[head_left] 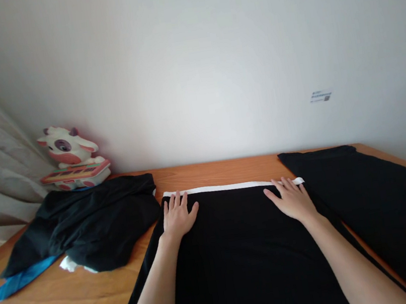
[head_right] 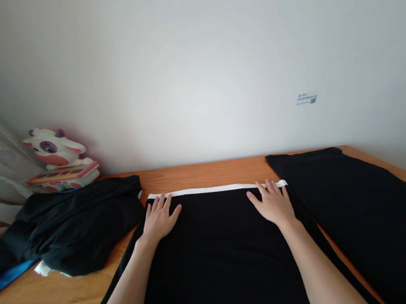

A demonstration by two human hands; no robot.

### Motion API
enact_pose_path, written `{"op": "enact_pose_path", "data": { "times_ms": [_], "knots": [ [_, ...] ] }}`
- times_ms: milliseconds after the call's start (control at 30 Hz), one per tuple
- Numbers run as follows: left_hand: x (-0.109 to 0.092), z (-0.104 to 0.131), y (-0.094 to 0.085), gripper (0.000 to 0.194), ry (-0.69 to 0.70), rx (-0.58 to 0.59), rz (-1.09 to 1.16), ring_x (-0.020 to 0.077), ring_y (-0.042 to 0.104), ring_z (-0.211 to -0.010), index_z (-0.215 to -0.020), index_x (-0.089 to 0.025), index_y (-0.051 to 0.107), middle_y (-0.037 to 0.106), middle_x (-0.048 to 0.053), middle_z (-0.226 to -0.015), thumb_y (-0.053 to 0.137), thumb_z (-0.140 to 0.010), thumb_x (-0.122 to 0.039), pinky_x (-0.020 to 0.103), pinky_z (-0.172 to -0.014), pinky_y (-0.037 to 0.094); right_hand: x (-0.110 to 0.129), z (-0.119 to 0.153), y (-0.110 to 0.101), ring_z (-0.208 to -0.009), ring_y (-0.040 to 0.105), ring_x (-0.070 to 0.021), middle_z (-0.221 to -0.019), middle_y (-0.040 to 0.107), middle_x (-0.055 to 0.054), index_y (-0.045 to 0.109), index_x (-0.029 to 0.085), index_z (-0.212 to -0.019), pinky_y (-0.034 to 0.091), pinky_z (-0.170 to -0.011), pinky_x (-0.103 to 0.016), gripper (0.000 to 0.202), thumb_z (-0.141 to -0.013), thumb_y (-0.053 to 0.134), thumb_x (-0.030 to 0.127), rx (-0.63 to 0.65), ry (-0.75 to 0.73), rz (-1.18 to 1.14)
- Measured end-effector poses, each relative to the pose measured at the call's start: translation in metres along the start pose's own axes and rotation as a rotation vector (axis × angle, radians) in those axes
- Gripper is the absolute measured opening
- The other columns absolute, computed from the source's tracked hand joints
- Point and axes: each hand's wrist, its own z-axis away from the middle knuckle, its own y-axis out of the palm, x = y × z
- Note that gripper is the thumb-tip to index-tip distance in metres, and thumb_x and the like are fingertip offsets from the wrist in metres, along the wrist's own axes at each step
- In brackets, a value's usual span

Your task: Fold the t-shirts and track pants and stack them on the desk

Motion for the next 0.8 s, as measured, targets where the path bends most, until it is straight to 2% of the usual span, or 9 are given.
{"op": "enact_pose_path", "data": {
  "times_ms": [100,333,567,733,800],
  "knots": [
    [-0.001,-0.001,-0.001,0.071,-0.018,0.005,-0.015,0.0391,0.027,-0.153,-0.156,-0.017,0.042,0.033,0.018,-0.164,0.036,-0.100,-0.061,0.059,-0.121,0.023,-0.010,-0.002,0.002,-0.154,0.024,-0.0311,-0.166,0.031,-0.016,0.038,0.018,-0.158,0.017,-0.124,-0.049,0.074,-0.101,0.025,0.064,-0.003,0.028,0.013],
    [-0.009,-0.005,0.000,0.067,-0.004,-0.002,-0.003,0.0399,0.029,-0.151,-0.152,-0.014,0.046,0.036,0.021,-0.162,0.039,-0.100,-0.056,0.061,-0.121,0.024,-0.004,-0.003,0.006,-0.151,0.031,-0.0337,-0.161,0.039,-0.018,0.047,0.016,-0.152,0.021,-0.121,-0.052,0.066,-0.102,0.032,0.056,-0.053,0.011,-0.006],
    [-0.006,-0.008,0.008,0.063,0.023,-0.061,0.055,0.0383,0.032,-0.150,-0.147,-0.015,0.050,0.041,0.019,-0.160,0.043,-0.098,-0.055,0.060,-0.120,0.025,-0.008,-0.005,0.011,-0.148,0.035,-0.0345,-0.158,0.044,-0.020,0.052,0.015,-0.148,0.024,-0.119,-0.054,0.063,-0.101,0.036,0.052,-0.106,-0.011,-0.059],
    [-0.002,-0.009,0.004,0.055,-0.112,-0.312,0.090,0.0384,0.048,-0.136,-0.132,-0.005,0.059,0.055,0.026,-0.142,0.044,-0.099,-0.046,0.051,-0.111,0.041,-0.010,-0.003,0.007,-0.137,0.046,-0.0334,-0.145,0.056,-0.019,0.067,0.016,-0.130,0.033,-0.113,-0.048,0.054,-0.096,0.047,0.053,-0.236,-0.049,-0.102],
    [-0.001,-0.008,0.001,0.053,-0.161,-0.319,0.083,0.0388,0.054,-0.126,-0.125,-0.007,0.064,0.060,0.024,-0.132,0.044,-0.098,-0.048,0.050,-0.104,0.045,-0.010,0.001,0.004,-0.127,0.053,-0.0327,-0.134,0.062,-0.016,0.070,0.019,-0.122,0.039,-0.107,-0.046,0.052,-0.093,0.050,0.057,-0.274,-0.046,-0.130]
  ]
}}
